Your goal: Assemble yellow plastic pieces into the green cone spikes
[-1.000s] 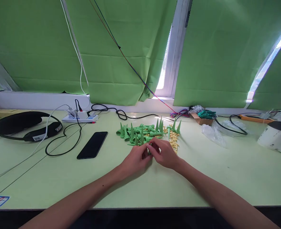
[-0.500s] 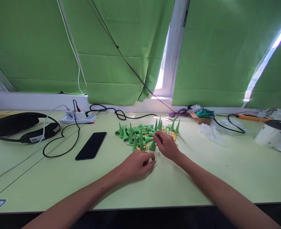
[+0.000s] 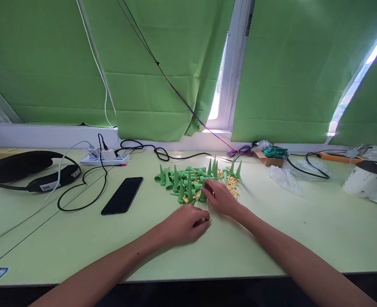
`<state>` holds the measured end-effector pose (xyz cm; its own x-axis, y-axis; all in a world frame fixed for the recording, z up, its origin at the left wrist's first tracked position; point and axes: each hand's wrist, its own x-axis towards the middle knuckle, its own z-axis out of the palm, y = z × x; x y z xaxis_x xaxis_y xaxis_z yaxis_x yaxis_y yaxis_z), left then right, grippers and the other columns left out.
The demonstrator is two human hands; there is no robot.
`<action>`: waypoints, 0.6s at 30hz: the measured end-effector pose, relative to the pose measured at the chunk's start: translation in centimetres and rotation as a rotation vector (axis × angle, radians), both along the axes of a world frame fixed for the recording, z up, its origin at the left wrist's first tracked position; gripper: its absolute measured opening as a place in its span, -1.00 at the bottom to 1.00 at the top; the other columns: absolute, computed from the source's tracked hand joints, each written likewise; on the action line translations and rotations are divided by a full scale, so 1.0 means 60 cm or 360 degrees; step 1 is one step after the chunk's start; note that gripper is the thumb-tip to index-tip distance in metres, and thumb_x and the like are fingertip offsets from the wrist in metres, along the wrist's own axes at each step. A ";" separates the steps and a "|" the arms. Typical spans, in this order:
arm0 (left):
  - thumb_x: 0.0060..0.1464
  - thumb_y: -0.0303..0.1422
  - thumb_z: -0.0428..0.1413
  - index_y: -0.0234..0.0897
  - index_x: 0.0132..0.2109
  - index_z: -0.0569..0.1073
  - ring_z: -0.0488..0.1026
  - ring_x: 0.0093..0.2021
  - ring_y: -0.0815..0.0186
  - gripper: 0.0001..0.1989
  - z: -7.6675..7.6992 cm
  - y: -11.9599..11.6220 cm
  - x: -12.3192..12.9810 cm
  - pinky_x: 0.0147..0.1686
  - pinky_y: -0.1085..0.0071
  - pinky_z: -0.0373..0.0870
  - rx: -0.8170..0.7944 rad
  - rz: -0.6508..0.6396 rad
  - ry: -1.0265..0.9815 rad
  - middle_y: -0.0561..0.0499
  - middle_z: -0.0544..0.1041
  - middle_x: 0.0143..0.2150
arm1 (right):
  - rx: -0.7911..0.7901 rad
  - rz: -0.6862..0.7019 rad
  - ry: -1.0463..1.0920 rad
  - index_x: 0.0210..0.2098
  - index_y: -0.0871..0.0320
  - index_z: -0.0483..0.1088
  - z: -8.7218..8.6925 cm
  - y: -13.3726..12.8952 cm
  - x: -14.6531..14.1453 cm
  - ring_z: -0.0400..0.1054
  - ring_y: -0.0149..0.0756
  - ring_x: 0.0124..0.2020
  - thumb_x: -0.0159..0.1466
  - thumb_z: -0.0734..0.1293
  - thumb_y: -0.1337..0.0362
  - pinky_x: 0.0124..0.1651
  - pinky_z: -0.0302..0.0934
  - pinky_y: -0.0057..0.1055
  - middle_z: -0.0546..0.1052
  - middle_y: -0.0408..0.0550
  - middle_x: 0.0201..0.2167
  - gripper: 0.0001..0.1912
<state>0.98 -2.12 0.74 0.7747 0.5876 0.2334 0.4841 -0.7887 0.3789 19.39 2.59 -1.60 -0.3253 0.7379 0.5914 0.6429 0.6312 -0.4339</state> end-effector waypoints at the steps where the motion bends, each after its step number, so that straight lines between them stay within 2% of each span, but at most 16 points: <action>1: 0.19 -0.42 -0.01 -0.28 -0.48 0.33 0.10 -0.57 0.44 -0.74 0.000 0.000 0.000 -0.53 0.44 0.00 0.0008 0.0003 0.0017 0.12 0.25 -0.59 | -0.0013 0.0003 0.0002 -0.41 0.10 0.19 -0.001 0.000 0.000 0.16 -0.36 -0.48 0.40 0.19 0.25 -0.40 0.02 -0.43 0.35 -0.15 -0.47 -0.77; 5: 0.21 -0.42 -0.02 -0.28 -0.46 0.35 0.14 -0.56 0.43 -0.74 -0.002 0.001 0.000 -0.51 0.44 0.03 0.0044 0.0001 0.0065 0.11 0.30 -0.57 | -0.0049 0.0062 0.0034 -0.43 0.11 0.18 0.001 -0.001 -0.002 0.15 -0.38 -0.48 0.41 0.19 0.25 -0.39 0.02 -0.44 0.33 -0.18 -0.49 -0.75; 9: 0.23 -0.41 -0.02 -0.27 -0.42 0.44 0.22 -0.54 0.41 -0.74 -0.002 0.001 -0.001 -0.49 0.45 0.10 0.0053 0.0005 0.0065 0.07 0.39 -0.54 | -0.0051 0.0132 0.0096 -0.36 0.13 0.27 0.007 -0.001 0.001 0.21 -0.38 -0.47 0.43 0.17 0.23 -0.36 0.05 -0.45 0.38 -0.17 -0.47 -0.77; 12: 0.24 -0.39 -0.02 -0.27 -0.30 0.53 0.34 -0.47 0.38 -0.76 0.000 -0.001 -0.001 -0.45 0.45 0.18 0.0051 0.0037 0.0012 0.02 0.49 -0.43 | -0.0014 0.0043 0.0199 -0.25 0.14 0.32 0.010 0.005 0.010 0.27 -0.36 -0.44 0.46 0.09 0.24 -0.33 0.10 -0.44 0.43 -0.14 -0.44 -0.76; 15: 0.25 -0.36 -0.01 -0.23 -0.15 0.57 0.46 -0.35 0.32 -0.76 0.001 -0.003 0.000 -0.35 0.44 0.30 0.0055 0.0073 -0.0094 -0.04 0.56 -0.29 | 0.0052 -0.0126 0.0216 -0.25 0.15 0.34 0.007 0.017 0.023 0.28 -0.33 -0.43 0.45 0.08 0.27 -0.31 0.12 -0.41 0.43 -0.11 -0.44 -0.75; 18: 0.27 -0.34 -0.01 -0.20 -0.04 0.56 0.53 -0.23 0.25 -0.73 -0.001 -0.002 0.000 -0.20 0.39 0.40 0.0039 0.0089 -0.0194 -0.08 0.59 -0.19 | 0.0088 -0.0243 0.0167 -0.15 0.17 0.37 -0.002 0.031 0.034 0.35 -0.25 -0.30 0.40 0.12 0.36 -0.22 0.18 -0.36 0.50 -0.01 -0.32 -0.81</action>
<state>0.98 -2.27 0.66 0.7060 0.6219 0.3389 0.4789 -0.7717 0.4186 21.42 4.45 -1.73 -0.1465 0.7394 0.6571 0.6862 0.5544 -0.4709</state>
